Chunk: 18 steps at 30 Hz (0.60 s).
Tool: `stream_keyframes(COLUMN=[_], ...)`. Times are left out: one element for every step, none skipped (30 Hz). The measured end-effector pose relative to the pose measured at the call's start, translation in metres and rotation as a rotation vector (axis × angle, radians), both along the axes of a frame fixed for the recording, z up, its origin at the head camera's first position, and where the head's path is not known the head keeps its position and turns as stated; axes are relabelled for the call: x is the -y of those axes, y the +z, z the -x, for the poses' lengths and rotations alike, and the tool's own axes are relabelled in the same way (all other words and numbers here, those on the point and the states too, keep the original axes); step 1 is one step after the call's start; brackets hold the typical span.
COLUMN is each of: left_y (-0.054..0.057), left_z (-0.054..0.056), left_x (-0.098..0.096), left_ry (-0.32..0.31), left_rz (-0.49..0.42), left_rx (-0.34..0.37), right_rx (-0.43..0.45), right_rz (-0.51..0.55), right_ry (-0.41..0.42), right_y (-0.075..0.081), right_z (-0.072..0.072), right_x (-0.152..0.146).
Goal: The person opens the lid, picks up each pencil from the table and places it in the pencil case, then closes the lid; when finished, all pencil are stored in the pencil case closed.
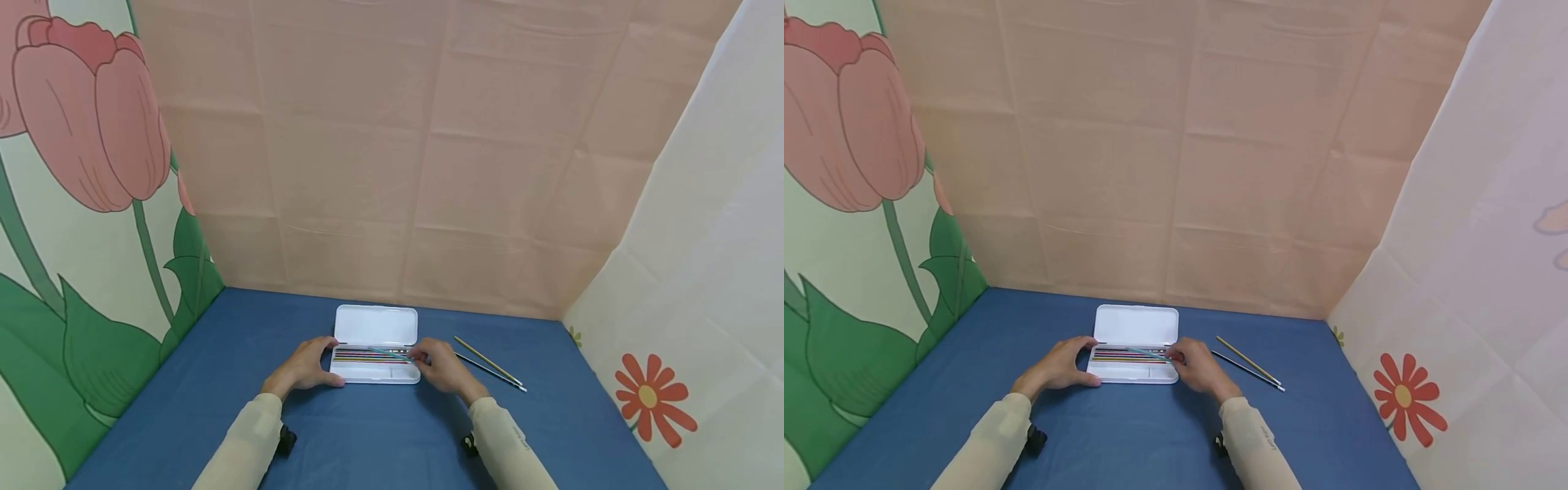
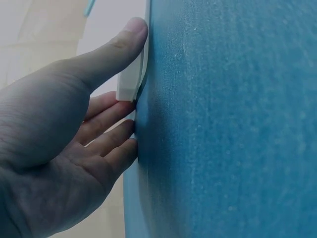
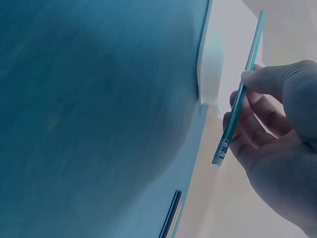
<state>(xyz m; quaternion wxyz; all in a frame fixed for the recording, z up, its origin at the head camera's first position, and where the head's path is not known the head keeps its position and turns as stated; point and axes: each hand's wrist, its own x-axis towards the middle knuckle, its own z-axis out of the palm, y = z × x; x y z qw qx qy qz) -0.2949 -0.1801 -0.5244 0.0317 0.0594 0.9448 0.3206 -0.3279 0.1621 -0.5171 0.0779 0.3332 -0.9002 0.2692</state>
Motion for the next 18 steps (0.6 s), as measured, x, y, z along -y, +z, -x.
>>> stream_keyframes(left_y=[0.000,0.001,0.001,0.001,0.001,0.001,0.001,0.001,0.001,0.000,0.000,0.000,0.000,0.000,0.000,-0.001,-0.001,-0.001], left_z=[0.000,0.000,0.000,0.000,0.000,0.000,0.000,0.000,0.000,0.000,0.000,0.000,0.000,0.000,0.000,0.000,0.000,0.000], left_x=[0.000,0.000,0.000,0.000,0.000,0.001,0.001,0.001,0.001,0.001,0.001,0.001,0.001,0.001,0.001,0.001,0.001,0.001], left_ry=[-0.001,-0.002,-0.003,-0.006,-0.008,-0.009,-0.011,-0.011,-0.010,-0.010,-0.010,-0.009,-0.009,-0.010,-0.009,-0.009,-0.008,-0.008], left_rz=[0.001,0.000,-0.001,-0.003,-0.005,-0.006,-0.006,-0.007,-0.008,-0.008,-0.008,-0.008,-0.008,-0.008,-0.008,-0.009,-0.011,-0.012], left_rx=[0.000,0.000,-0.001,-0.002,-0.003,-0.005,-0.007,-0.008,-0.008,-0.009,-0.009,-0.008,-0.008,-0.007,-0.006,-0.005,-0.004,-0.005], right_rx=[-0.002,-0.003,-0.002,0.002,0.003,0.006,0.012,0.016,0.021,0.024,0.028,0.031,0.030,0.034,0.036,0.040,0.044,0.047], right_rz=[-0.004,-0.008,-0.012,-0.015,-0.021,-0.025,-0.030,-0.032,-0.034,-0.035,-0.037,-0.038,-0.041,-0.045,-0.049,-0.052,-0.055,-0.060], right_ry=[0.006,0.012,0.014,0.013,0.011,0.009,0.009,0.009,0.008,0.010,0.013,0.015,0.017,0.017,0.015,0.013,0.011,0.007], right_y=[0.001,0.001,0.001,0.001,0.002,0.002,0.003,0.003,0.004,0.005,0.005,0.005,0.005,0.005,0.005,0.005,0.004,0.004], right_z=[0.001,0.002,0.003,0.004,0.005,0.006,0.007,0.008,0.009,0.010,0.011,0.012,0.012,0.013,0.014,0.014,0.015,0.016], right_x=[0.003,0.006,0.009,0.012,0.015,0.018,0.021,0.023,0.026,0.029,0.031,0.033,0.036,0.038,0.040,0.042,0.044,0.045])
